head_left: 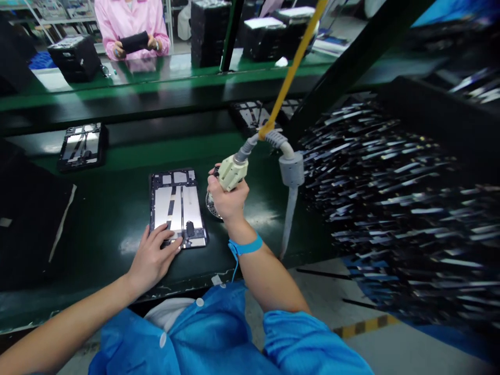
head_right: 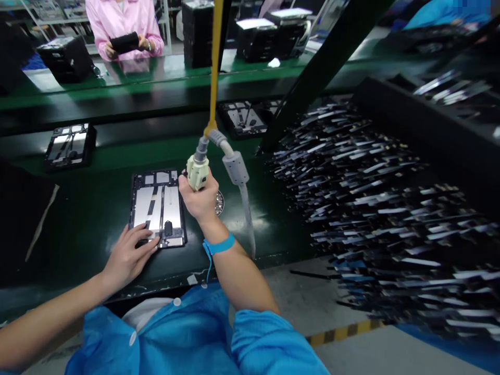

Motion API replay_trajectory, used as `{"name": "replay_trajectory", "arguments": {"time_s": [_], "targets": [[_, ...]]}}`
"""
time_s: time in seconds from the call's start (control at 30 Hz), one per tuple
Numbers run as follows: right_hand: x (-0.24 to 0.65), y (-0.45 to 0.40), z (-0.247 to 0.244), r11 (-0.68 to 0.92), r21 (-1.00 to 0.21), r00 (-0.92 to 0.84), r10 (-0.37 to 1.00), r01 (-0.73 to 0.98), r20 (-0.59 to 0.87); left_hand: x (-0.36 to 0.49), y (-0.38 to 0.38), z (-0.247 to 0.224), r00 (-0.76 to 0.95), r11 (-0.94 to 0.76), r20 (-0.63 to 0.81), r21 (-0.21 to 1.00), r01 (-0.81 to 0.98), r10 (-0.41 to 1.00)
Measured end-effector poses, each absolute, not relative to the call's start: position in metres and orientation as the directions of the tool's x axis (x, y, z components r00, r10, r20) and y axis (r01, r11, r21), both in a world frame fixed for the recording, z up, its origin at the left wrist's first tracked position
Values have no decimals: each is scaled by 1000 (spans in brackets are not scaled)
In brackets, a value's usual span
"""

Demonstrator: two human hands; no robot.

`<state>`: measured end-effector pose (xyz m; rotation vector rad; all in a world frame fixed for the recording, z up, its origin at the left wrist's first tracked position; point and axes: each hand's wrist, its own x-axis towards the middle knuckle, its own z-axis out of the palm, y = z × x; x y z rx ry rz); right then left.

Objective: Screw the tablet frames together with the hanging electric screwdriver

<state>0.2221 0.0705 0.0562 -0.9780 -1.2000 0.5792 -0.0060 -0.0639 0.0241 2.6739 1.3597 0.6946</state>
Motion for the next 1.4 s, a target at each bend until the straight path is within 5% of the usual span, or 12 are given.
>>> {"name": "replay_trajectory", "arguments": {"time_s": [0.23, 1.4], "targets": [[228, 76, 53, 464, -880, 343, 814, 104, 470, 4, -8, 17, 413, -572, 463, 282, 770, 784], [224, 92, 50, 383, -912, 436, 802, 148, 408, 6, -9, 10, 391, -560, 445, 357, 747, 806]]}}
